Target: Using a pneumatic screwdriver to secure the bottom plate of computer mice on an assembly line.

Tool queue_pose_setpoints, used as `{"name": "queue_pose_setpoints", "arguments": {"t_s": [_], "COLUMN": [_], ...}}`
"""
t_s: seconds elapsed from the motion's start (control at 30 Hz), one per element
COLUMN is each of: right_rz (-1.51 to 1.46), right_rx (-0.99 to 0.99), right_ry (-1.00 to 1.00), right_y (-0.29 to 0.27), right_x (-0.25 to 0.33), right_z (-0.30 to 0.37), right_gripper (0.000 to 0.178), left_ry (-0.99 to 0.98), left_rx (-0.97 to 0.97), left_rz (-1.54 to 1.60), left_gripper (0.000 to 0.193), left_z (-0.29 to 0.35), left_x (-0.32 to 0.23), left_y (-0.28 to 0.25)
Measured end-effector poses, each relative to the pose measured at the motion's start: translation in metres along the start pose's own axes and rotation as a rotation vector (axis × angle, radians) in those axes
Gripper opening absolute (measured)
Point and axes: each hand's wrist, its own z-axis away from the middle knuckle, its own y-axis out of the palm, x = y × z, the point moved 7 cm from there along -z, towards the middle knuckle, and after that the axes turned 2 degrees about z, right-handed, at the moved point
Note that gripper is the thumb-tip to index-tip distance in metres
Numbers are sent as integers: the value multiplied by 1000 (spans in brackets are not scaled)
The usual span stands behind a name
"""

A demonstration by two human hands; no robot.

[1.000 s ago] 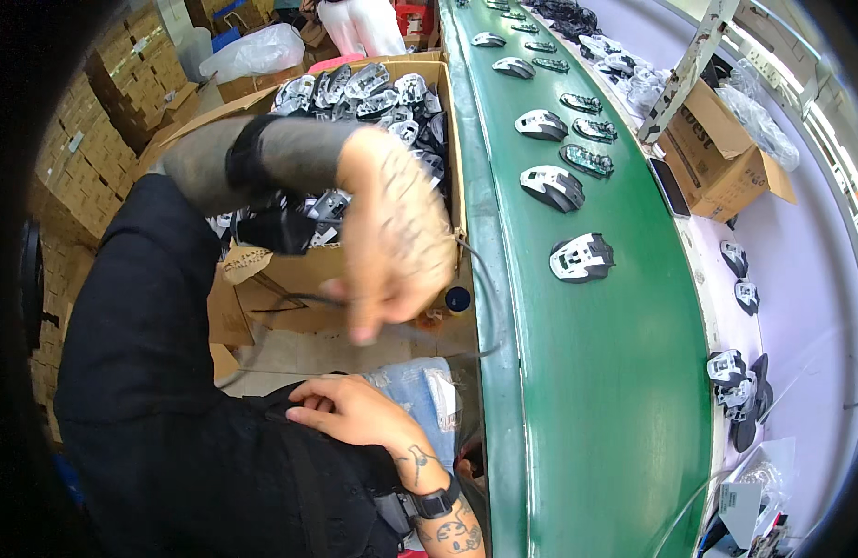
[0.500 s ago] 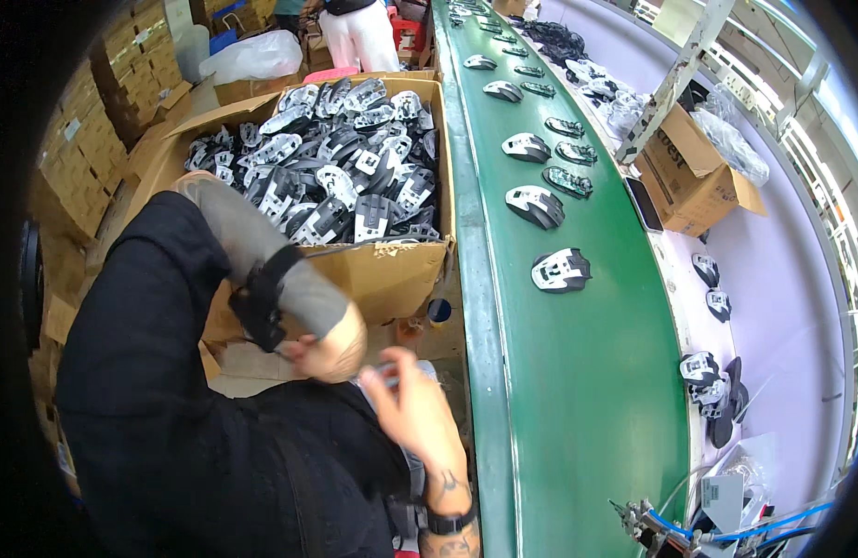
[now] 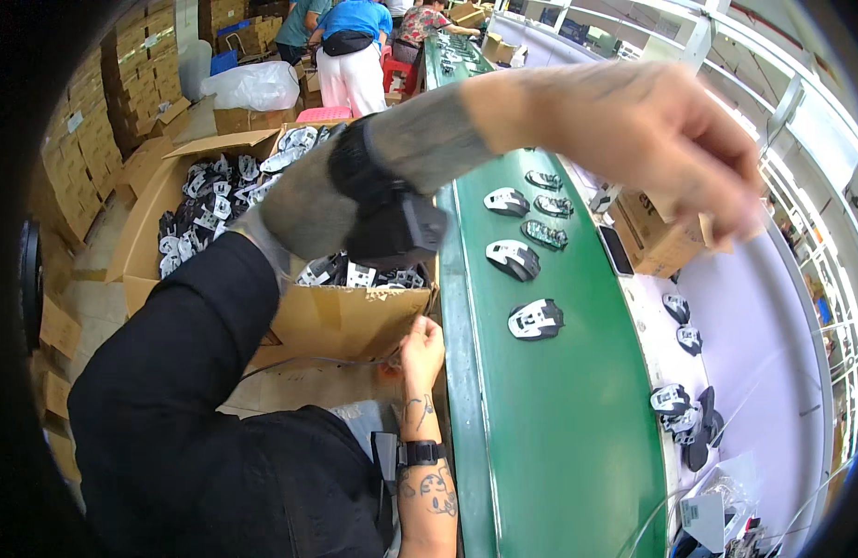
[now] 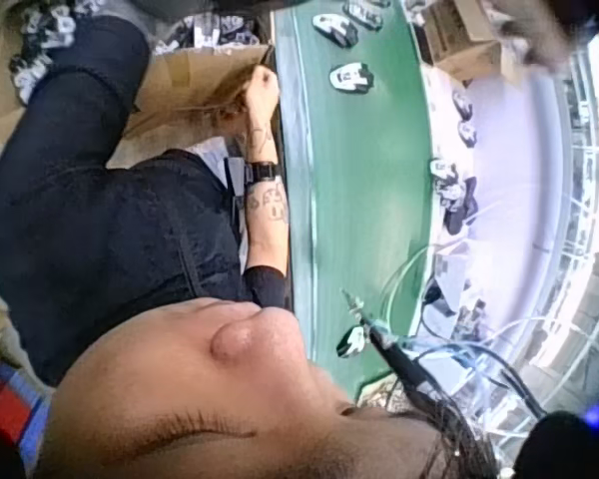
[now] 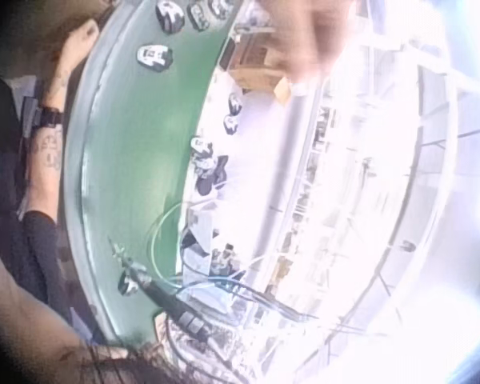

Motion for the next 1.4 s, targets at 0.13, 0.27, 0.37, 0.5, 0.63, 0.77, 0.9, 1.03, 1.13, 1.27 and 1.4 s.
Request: {"name": "queue_pose_setpoints", "arguments": {"t_s": [0.13, 0.27, 0.37, 0.5, 0.63, 0.77, 0.9, 1.03, 1.13, 1.27, 1.4], "right_rz": [-148, 816, 1033, 575, 444, 340, 308, 284, 271, 284, 304], "right_rx": [-103, 440, 528, 571, 392, 218, 206, 205, 213, 155, 151], "right_ry": [-205, -265, -213, -302, -83, -32, -32, -15, -13, 24, 34], "right_y": [-9, 10, -16, -84, -129, -152, -151, -150, -148, -151, -142], "right_x": [31, -2, -10, 113, 127, 120, 126, 132, 135, 128, 124], "right_z": [38, 101, 142, 243, 263, 277, 273, 275, 273, 275, 279], "right_gripper": [21, 30, 44, 17, 23, 30, 39, 48, 55, 48, 41], "left_ry": [199, 528, 308, 248, 208, 272, 298, 326, 330, 322, 279], "left_rx": [-282, -365, -108, 951, 1066, 1077, 1070, 1067, 1051, 1050, 1012], "left_rz": [281, -210, 75, 342, 390, 396, 415, 445, 443, 446, 451], "left_gripper": [21, 19, 13, 27, 27, 26, 26, 26, 25, 25, 25], "left_z": [-40, -41, -3, 123, 161, 146, 142, 139, 137, 133, 135], "left_x": [-11, 19, 78, -20, -56, -64, -66, -70, -73, -77, -85], "left_y": [-38, -29, 71, 189, 215, 234, 237, 239, 236, 237, 231]}}
